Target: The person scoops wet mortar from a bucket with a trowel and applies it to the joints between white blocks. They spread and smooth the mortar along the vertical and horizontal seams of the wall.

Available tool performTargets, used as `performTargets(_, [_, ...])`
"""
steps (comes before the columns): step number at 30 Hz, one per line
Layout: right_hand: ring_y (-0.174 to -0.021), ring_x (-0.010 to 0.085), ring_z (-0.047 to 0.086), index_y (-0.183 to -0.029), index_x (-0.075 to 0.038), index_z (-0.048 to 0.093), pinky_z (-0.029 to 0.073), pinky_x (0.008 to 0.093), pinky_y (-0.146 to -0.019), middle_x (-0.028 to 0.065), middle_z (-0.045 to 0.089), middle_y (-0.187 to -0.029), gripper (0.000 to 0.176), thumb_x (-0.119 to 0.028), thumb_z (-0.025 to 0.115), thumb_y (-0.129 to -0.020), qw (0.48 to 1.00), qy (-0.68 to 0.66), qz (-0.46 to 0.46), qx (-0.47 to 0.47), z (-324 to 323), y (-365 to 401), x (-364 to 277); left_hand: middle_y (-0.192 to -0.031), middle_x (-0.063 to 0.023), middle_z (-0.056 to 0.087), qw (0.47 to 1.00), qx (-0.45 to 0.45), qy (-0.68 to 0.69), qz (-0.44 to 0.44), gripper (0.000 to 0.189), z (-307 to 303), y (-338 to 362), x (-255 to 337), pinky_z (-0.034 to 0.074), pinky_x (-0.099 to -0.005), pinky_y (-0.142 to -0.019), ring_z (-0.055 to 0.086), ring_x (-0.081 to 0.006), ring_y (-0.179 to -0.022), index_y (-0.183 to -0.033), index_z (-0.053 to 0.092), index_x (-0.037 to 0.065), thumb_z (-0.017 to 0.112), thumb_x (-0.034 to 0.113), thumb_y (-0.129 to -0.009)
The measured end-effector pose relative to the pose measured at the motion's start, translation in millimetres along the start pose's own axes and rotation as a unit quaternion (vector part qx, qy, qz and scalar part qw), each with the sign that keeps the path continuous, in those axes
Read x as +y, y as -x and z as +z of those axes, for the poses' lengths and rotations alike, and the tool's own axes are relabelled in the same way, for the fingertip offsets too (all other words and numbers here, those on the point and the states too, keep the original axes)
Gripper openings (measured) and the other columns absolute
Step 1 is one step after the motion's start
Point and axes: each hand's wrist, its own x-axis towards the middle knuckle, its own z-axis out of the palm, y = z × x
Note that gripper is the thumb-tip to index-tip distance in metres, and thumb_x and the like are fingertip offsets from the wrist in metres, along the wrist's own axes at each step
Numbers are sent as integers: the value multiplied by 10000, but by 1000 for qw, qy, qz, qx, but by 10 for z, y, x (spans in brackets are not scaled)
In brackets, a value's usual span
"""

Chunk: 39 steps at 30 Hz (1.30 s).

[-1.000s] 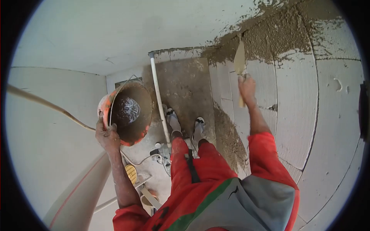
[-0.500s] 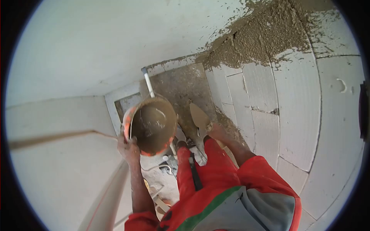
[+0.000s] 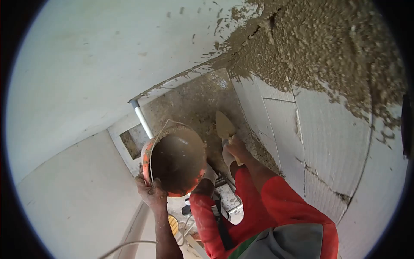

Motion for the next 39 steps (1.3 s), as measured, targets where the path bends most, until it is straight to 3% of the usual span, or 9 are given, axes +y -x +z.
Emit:
performTargets(4, [-1105, 417, 566, -1282, 32, 464, 450, 479, -943, 284, 579, -1178, 652, -356, 642, -788, 998, 59, 25, 18, 5, -642, 412, -810, -104, 569, 998, -2, 68, 14, 220, 820, -444, -430, 502, -291, -597, 585, -161, -654, -892, 444, -4, 557, -32, -705])
performTargets(5, [-1094, 430, 568, -1276, 36, 455, 452, 492, -937, 291, 581, -1164, 632, -342, 625, -799, 998, 51, 14, 37, 15, -822, 492, -747, -118, 536, 972, -55, 211, -91, 240, 1035, -510, -423, 484, -300, -418, 554, -178, -457, -858, 382, 15, 557, -67, -716])
performTargets(8, [-1067, 462, 573, -1275, 48, 430, 456, 524, -919, 306, 586, -1133, 602, -328, 585, -831, 993, 46, -18, 106, 274, -1414, 808, -694, -117, 514, 953, -48, 273, -120, 249, 1785, -825, -673, 413, -309, -290, 480, -170, -338, -856, 356, 24, 546, -68, -724])
performTargets(13, [-1047, 479, 575, -1289, 87, 413, 471, 536, -887, 318, 582, -1125, 634, -377, 561, -882, 986, 25, -27, 165, 677, -2108, 1130, -751, -63, 480, 959, -9, 239, -154, 277, 2740, -1140, -1143, 458, -314, -510, 526, -189, -583, -849, 385, 58, 571, -34, -664])
performTargets(17, [-1058, 477, 570, -1240, 113, 447, 473, 527, -887, 327, 578, -1131, 588, -357, 554, -902, 941, 176, -155, 244, 618, -2649, 856, -767, -107, 510, 987, 40, 130, -85, 276, 3248, -1579, -1921, 470, -387, -679, 568, -263, -709, -837, 428, 36, 631, 62, -652])
performTargets(21, [-1093, 480, 552, -1218, 96, 470, 445, 520, -937, 337, 566, -1159, 559, -369, 536, -914, 977, 75, -89, 177, 286, -3202, 373, -797, -164, 561, 994, 65, 91, -19, 347, 3335, -1743, -1812, 514, -429, -531, 620, -311, -609, -942, 447, -5, 658, 32, -669])
performTargets(26, [-1125, 475, 535, -1222, 83, 467, 418, 512, -975, 351, 552, -1171, 572, -391, 531, -910, 980, 4, -68, 188, 189, -2950, 364, -891, -185, 631, 990, 89, -106, 5, 419, 3181, -1597, -1219, 462, -466, -839, 638, -314, -944, -1001, 544, -6, 707, 313, -784])
performTargets(28, [-1132, 466, 534, -1231, 88, 457, 420, 508, -972, 353, 553, -1165, 578, -382, 539, -905, 976, 3, -55, 211, 146, -2835, 318, -979, -214, 633, 992, 85, -93, -15, 462, 3196, -1677, -1291, 463, -485, -841, 625, -361, -967, -1039, 562, -2, 689, 376, -807])
performTargets(39, [-961, 425, 610, -1144, 10, 569, 487, 483, -859, 224, 641, -1010, 430, -309, 600, -856, 855, 51, -434, 280, 564, -1931, 461, -958, -217, 609, 991, 115, 50, 53, 592, 3403, -1825, -1450, 457, -439, -814, 600, -328, -889, -1031, 523, -82, 697, 445, -826])
